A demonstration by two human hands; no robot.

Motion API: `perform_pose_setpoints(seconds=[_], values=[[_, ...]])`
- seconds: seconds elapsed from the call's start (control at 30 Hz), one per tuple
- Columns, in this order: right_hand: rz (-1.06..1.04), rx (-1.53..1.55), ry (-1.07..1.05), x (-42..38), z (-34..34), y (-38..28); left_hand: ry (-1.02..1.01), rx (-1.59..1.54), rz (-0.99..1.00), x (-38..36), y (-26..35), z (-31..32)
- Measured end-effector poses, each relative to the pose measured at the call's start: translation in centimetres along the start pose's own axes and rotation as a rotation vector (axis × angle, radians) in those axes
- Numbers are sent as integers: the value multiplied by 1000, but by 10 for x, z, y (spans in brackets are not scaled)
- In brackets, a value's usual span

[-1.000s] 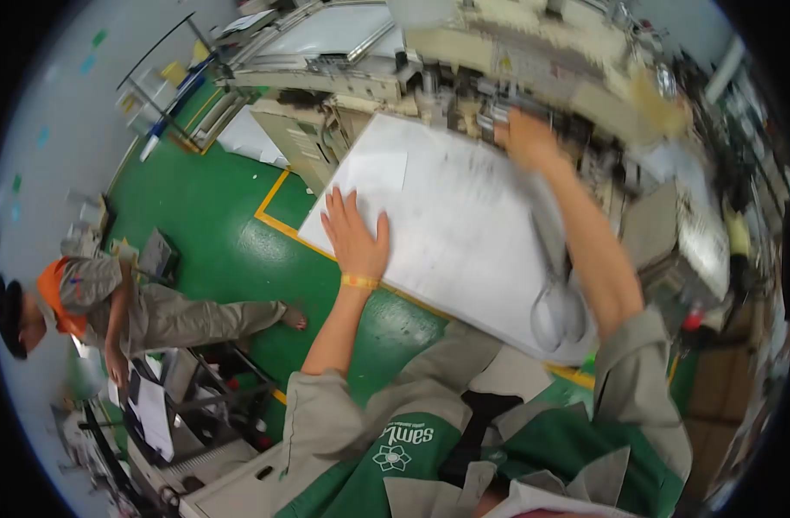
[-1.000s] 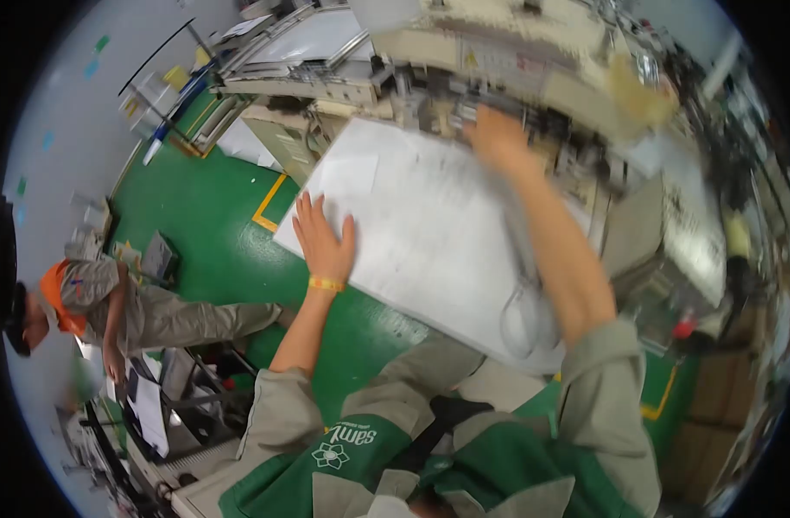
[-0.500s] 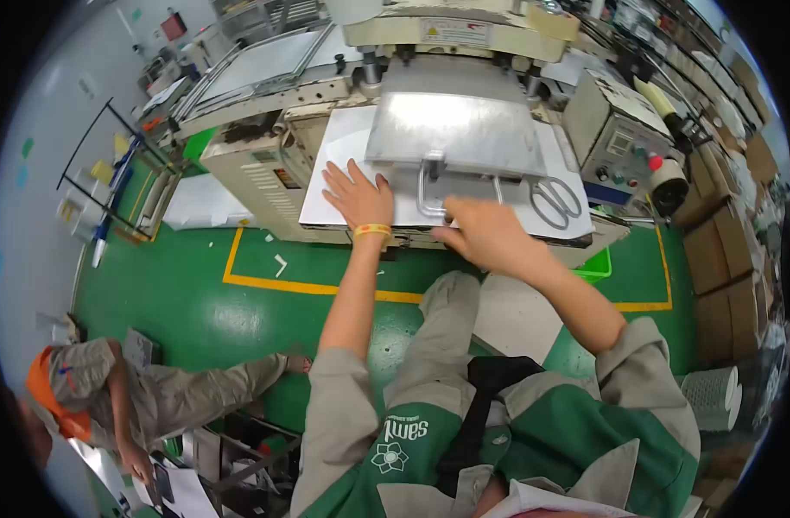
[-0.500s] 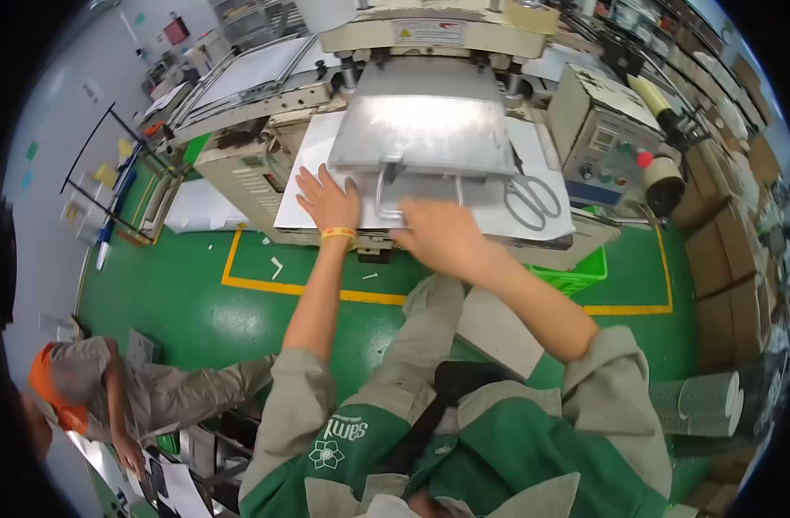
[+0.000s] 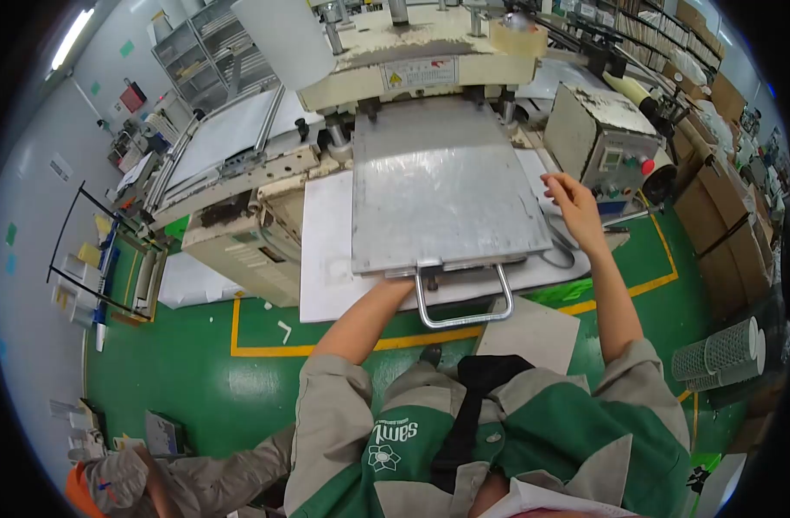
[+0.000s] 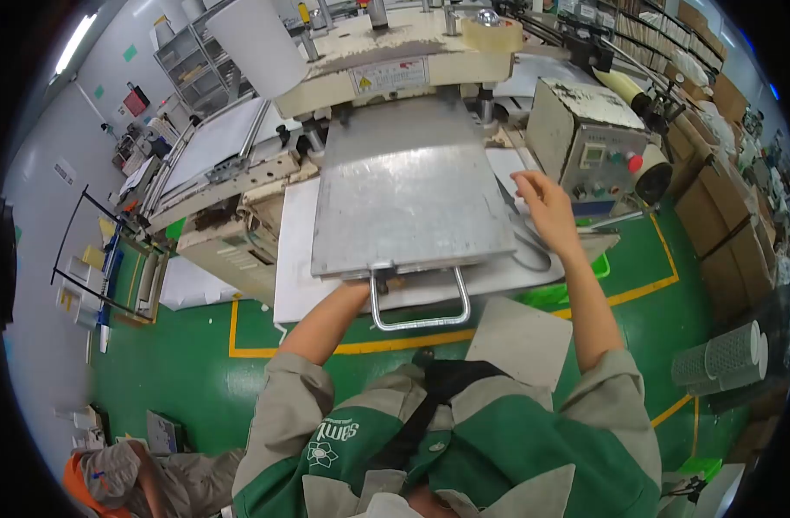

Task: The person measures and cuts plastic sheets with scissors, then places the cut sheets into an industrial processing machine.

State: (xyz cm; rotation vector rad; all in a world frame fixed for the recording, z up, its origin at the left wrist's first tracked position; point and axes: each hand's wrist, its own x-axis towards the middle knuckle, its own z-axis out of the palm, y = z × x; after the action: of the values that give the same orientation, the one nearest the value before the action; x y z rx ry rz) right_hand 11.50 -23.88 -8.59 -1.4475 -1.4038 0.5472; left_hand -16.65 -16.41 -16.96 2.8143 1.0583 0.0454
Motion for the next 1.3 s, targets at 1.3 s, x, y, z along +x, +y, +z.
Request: perform_pose_setpoints(seconds=[1.3], values=[[612, 988, -296, 55, 56, -4, 274, -2301, -544, -44, -36, -76]])
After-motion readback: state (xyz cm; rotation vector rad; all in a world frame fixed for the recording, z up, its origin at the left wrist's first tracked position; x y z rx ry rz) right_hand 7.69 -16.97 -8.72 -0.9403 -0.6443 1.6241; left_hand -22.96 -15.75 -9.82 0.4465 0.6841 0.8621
